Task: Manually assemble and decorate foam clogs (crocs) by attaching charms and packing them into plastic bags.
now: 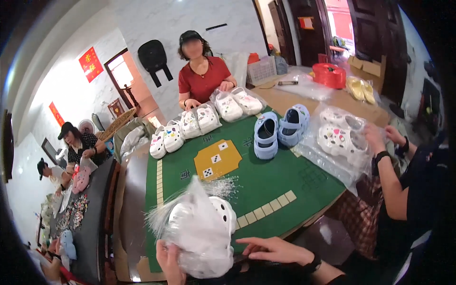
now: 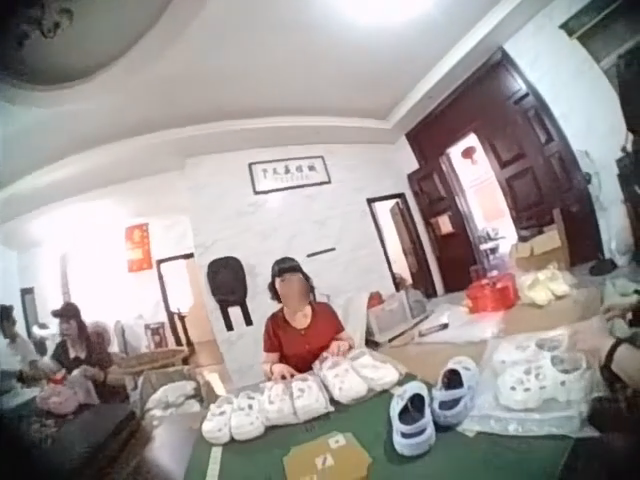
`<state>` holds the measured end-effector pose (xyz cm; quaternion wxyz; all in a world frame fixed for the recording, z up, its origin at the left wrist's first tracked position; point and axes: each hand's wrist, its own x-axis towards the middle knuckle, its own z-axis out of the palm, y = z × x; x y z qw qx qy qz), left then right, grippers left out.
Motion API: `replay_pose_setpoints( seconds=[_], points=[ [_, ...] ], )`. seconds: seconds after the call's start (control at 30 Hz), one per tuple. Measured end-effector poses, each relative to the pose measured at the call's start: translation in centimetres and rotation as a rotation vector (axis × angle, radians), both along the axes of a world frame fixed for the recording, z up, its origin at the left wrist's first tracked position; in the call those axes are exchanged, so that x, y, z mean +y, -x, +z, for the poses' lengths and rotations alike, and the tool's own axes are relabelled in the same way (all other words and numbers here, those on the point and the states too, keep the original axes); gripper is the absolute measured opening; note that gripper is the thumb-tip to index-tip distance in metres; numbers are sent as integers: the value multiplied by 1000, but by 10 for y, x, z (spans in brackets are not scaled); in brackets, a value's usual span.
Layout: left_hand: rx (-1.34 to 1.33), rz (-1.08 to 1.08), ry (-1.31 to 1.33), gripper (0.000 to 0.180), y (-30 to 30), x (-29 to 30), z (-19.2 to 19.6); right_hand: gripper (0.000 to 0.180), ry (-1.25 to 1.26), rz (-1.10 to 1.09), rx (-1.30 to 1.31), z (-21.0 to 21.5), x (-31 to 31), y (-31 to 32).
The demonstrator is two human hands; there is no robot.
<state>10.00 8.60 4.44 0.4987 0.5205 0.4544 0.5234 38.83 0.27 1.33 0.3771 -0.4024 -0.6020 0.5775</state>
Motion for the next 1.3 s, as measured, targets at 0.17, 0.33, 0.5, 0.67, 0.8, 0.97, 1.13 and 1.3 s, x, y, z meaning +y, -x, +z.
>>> replay_pose_setpoints(
  seconds=[0.17, 0.33, 0.5, 0.67, 0.8, 0.97, 1.13, 1.3],
  points=[
    [-29, 60, -57, 28, -5, -1, -12, 54, 148, -33, 162, 1, -3, 9],
    [53, -308, 87, 50, -16, -14, 13, 43, 76, -82, 82, 11, -2, 16],
    [-127, -312, 20, 72, 10, -10, 14, 26, 215, -374, 344, 1, 3, -9],
    [75, -235, 21, 65, 2, -20, 7, 74, 89, -125, 207, 3, 7, 18],
    [315, -220, -206, 56, 1, -17, 7, 58, -51, -179, 11, -3, 10, 37],
    [465, -66, -444, 34, 40, -3, 12, 38, 118, -406, 263, -3, 9, -2],
    [562, 147, -495, 25, 43, -7, 8, 39, 31, -482, 359, 16, 15, -11],
    [-265, -206, 76, 52, 44, -2, 15, 54, -59, -457, 321, 2, 28, 2]
  ],
)
